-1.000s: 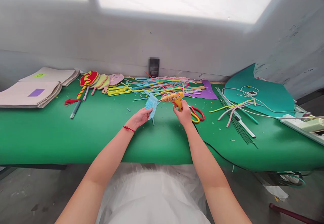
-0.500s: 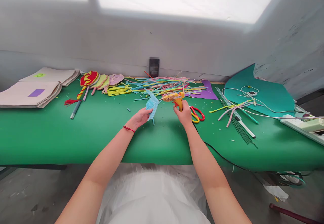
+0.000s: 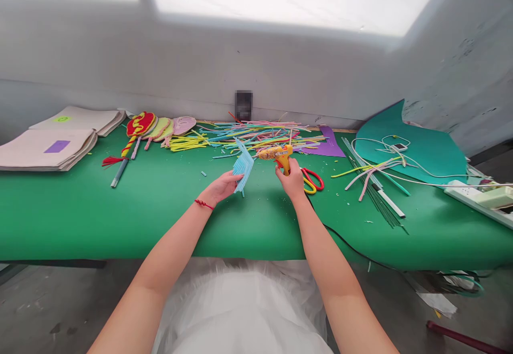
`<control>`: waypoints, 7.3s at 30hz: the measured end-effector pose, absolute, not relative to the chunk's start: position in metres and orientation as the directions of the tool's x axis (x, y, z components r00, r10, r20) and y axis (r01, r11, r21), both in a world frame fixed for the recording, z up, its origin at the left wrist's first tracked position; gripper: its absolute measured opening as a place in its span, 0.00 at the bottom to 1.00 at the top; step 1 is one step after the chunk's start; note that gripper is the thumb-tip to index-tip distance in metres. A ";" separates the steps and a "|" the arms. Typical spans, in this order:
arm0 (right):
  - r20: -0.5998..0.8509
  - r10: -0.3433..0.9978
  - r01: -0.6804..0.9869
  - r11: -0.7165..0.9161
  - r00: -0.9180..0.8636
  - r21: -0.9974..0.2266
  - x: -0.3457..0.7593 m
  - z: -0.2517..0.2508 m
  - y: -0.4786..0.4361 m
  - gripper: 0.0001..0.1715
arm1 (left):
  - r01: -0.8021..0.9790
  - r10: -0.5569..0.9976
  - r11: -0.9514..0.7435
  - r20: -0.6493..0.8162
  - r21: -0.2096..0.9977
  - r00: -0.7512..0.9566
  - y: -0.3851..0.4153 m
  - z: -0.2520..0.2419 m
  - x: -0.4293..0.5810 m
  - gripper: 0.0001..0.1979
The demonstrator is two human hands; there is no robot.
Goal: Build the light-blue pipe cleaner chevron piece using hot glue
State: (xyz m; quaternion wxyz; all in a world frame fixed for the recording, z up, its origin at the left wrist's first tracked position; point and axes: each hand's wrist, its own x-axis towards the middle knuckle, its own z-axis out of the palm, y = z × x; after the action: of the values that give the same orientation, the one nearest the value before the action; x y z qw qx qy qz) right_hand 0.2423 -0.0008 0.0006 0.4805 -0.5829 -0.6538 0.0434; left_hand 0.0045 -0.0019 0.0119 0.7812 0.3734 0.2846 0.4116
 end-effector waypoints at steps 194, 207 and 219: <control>-0.294 0.951 0.114 -0.283 -0.094 -0.952 0.220 -0.016 0.016 0.13 | 0.719 0.913 -0.390 0.140 0.575 0.383 0.001 -0.003 0.001 0.25; -0.277 0.961 0.176 -0.268 -0.025 -0.947 0.216 -0.013 0.015 0.13 | 0.695 0.730 -0.597 -0.087 0.401 0.678 -0.014 -0.006 0.023 0.34; -0.167 0.981 0.390 -0.193 0.101 -0.900 0.209 -0.014 0.015 0.15 | 0.707 0.716 -0.622 -0.119 0.337 0.687 -0.016 -0.001 0.023 0.35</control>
State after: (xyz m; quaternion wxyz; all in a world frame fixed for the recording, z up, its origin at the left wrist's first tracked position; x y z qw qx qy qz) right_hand 0.2092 0.0154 -0.0140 0.3555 -0.6512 -0.5262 0.4156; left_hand 0.0235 -0.0156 -0.0012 0.1815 0.9004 0.3951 0.0134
